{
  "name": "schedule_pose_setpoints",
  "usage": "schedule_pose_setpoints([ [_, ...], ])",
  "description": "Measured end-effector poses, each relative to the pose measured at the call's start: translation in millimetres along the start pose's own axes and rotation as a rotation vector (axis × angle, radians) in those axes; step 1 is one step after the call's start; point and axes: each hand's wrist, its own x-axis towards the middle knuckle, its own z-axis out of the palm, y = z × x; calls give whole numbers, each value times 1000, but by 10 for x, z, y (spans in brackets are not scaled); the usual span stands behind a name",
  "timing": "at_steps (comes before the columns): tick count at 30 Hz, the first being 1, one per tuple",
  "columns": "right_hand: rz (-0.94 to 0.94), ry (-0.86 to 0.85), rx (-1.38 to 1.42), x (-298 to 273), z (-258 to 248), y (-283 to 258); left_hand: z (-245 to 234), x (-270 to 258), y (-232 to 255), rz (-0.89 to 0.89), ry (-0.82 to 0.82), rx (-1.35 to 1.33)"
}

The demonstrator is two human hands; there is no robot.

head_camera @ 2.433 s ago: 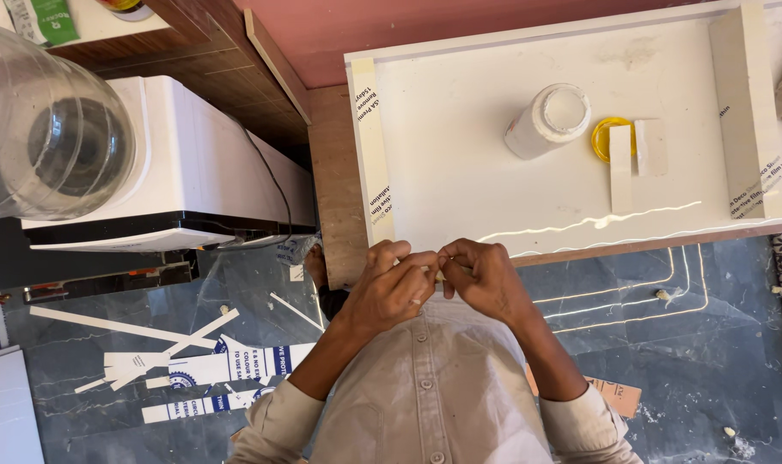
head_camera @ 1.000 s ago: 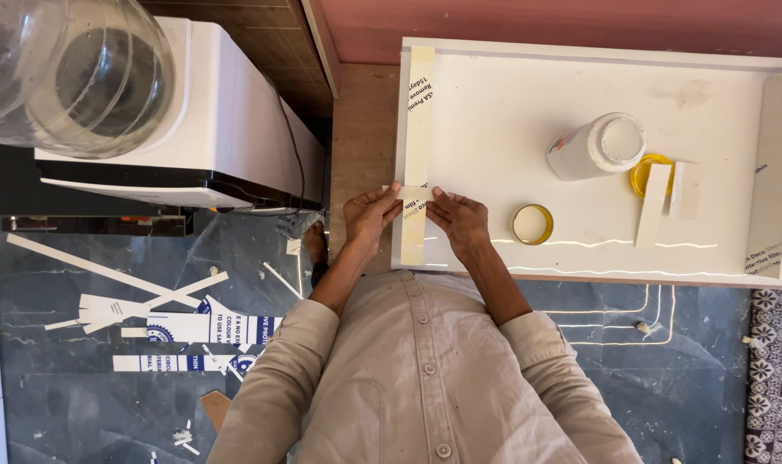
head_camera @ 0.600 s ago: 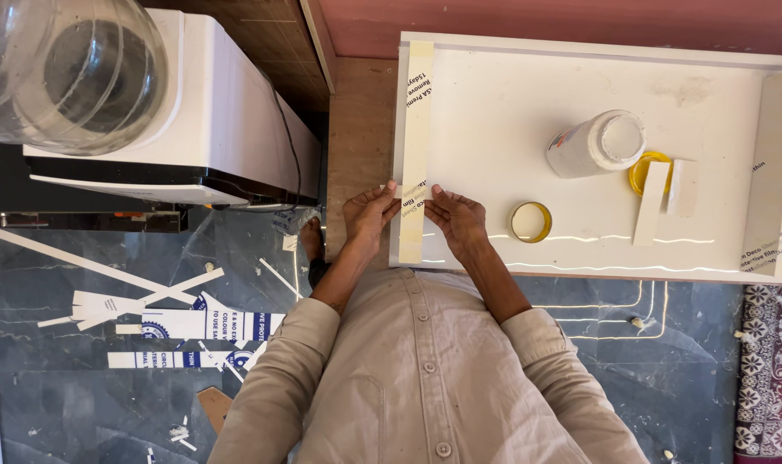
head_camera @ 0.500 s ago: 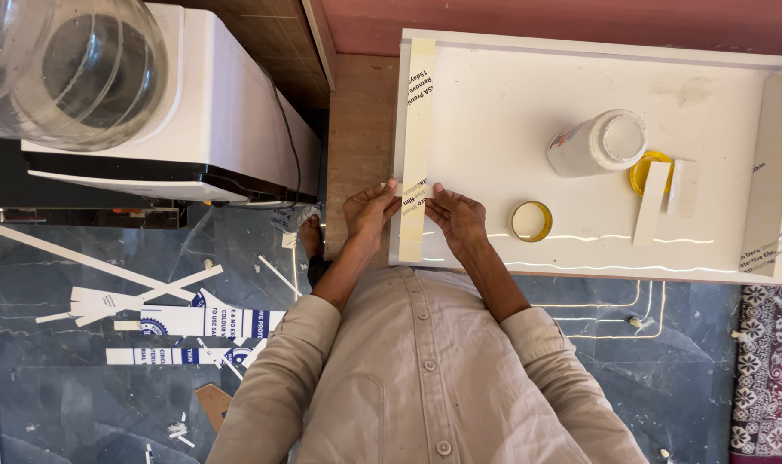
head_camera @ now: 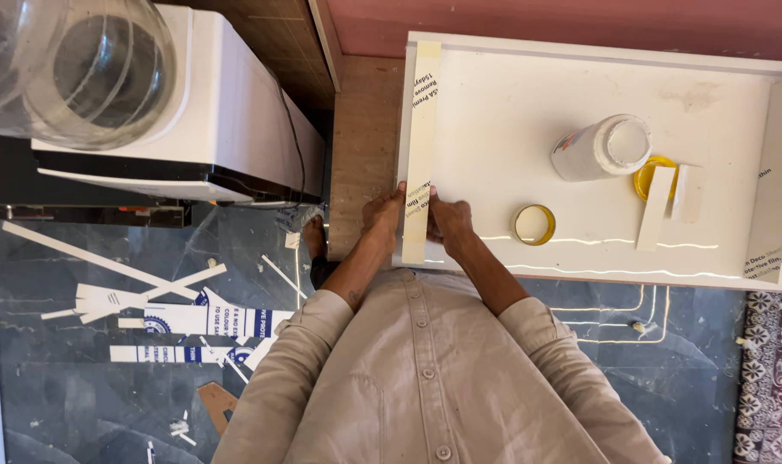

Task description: The person applies pieces of adhesive tape to the edges of white wooden panels, uses a small spreader to apply glue, and handles various furniture components.

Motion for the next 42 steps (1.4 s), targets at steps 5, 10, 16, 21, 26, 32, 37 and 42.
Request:
schedule_pose_setpoints([
  [5,90,40,-70,-112,-9,42,-72,138,-92,-237,-340,-197],
  [10,16,114,-133,76,-1,128,-81,187,-186,-72,-65,-6],
  [16,-149,192,-210,-12,-323,190,33,-220,2,629,263,361],
  [21,-531,602,-373,-464,-976,554,339,-530,163,993,198,588],
  [26,-790,869,-970,-644,-1414,882,621,-608,290,810,365,864],
  [32,-921,795,-1045,-591,-1408,748,662,-886,443,1027,460,838],
  [37,-935,552,-701,-832,-1181,506,372,-1289,485,1151,-256,651],
  [42,-1075,343,-624,-1225,-886,302,187,-1529,468,1243,-330,522],
])
